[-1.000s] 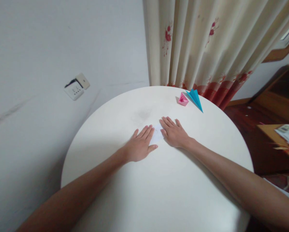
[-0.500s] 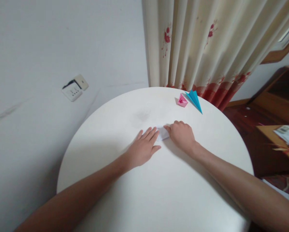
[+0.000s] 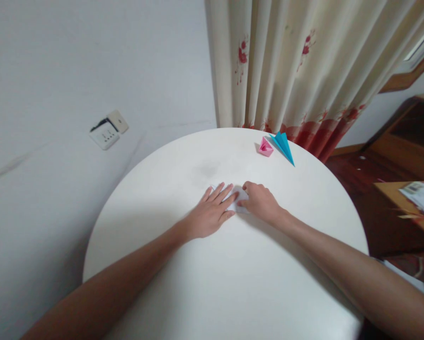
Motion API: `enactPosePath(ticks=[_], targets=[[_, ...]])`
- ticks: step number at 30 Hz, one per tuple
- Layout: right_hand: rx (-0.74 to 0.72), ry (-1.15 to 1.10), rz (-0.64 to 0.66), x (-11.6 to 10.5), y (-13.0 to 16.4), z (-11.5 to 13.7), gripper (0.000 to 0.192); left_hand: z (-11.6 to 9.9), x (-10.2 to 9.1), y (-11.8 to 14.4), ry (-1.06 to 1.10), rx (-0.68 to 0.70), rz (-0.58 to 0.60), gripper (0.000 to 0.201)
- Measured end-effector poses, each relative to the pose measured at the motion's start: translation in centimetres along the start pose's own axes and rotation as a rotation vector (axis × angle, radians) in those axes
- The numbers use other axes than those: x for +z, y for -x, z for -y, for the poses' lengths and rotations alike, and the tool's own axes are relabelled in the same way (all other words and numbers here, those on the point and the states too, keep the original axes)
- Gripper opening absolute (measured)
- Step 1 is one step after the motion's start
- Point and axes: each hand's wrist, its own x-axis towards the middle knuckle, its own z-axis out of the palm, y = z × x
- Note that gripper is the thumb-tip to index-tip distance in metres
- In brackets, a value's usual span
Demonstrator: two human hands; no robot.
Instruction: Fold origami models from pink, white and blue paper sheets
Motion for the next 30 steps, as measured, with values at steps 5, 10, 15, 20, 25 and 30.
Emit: enactPosePath(ticks=[5,10,15,20,25,30], targets=[[0.007,-0.447,-0.055,0.9,-1.3,-0.9,0.031,0.4,0.6,-0.7,0.211,-0.168,-0.253,0.072],[0.052,-1.015,-0.136,1.2,-1.8,-0.6,0.029,1.3,0.7,-1.9,0.636,-0.459,-0.640,0.103],[0.109,-1.182,-0.187,1.2,-1.1,0.7,0.033,0.2,-1.0,-1.9,1.187,-0.436,-0.588,0.085],[0.087,-1.230,-0.157,1.9,-0.6,1.6,0.034,-1.0,-1.7,-1.6,1.597,-0.338,-0.381,0.045],[-0.043,-1.125,-0.155,1.5,-0.6,1.7,0.032,-0.5,-1.2,-1.7,1.595,-0.424,-0.458,0.037],[-0.006,-1.229,-0.050,1.1,-0.6,1.7,0.034,-0.4,-1.2,-1.5,1.517,-0.437,-0.358,0.037]])
